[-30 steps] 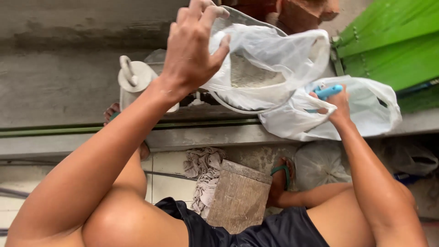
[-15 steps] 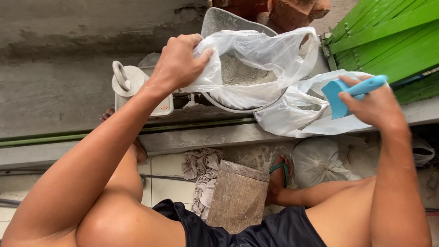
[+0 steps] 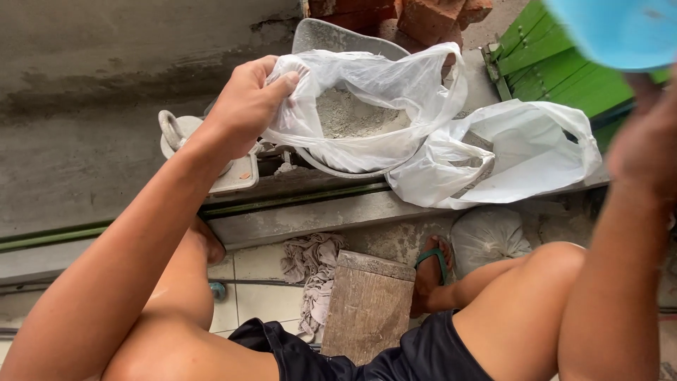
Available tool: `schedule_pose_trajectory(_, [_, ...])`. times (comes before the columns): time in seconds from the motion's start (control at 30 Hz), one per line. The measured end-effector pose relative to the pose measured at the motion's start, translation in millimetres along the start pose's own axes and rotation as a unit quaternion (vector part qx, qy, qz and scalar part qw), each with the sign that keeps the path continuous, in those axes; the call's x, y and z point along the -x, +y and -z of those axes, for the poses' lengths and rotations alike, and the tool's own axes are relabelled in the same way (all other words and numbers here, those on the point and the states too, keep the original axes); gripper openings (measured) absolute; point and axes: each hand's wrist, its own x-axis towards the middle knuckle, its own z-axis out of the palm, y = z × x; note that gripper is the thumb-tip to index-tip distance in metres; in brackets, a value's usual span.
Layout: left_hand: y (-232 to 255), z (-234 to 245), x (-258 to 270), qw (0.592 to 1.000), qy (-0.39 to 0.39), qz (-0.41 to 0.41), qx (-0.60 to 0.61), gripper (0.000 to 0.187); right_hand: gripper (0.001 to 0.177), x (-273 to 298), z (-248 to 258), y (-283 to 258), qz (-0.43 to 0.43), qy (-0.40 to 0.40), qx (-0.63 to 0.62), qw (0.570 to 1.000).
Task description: The person scoops cement from a white plastic bag using a blue scoop and pours it into a bucket lined with a white plastic bag. The person repeats this action multiple times, transferring the material between the two containers.
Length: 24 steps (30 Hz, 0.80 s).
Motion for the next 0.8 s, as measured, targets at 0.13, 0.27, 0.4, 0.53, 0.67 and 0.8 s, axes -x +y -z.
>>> schedule_pose_trajectory(0.13, [-3, -4, 2, 0.998, -0.009, 0.014, 0.060, 0.015, 0.028, -15, -72, -80, -0.012, 0.118, 0.024, 0.993])
schedule_pose_trajectory(0.27, [-13, -4, -2, 0.997, -0.006, 0.007, 0.079, 0.016, 0.047, -56, -115, -152, 0.136, -0.209, -0.025, 0.968])
schedule_pose_trajectory(0.4, [-3, -4, 4, 0.999, 0.014, 0.036, 0.019, 0.019, 0.046, -58, -144, -148, 0.110, -0.292, -0.012, 0.950])
schedule_pose_trajectory(0.53, [0, -5, 7, 0.996, -0.001, 0.006, 0.090, 0.022, 0.047, -65, -151, -146, 0.112, -0.314, -0.021, 0.943])
schedule_pose_trajectory(0.67, [-2, -5, 11, 0.995, -0.020, -0.033, 0.090, 0.033, 0.048, -61, -169, -124, 0.144, -0.320, 0.025, 0.936])
schedule_pose_trajectory(0.8, [8, -8, 17, 0.996, -0.041, -0.032, 0.076, 0.041, 0.053, -50, -193, -99, 0.137, -0.339, 0.063, 0.929])
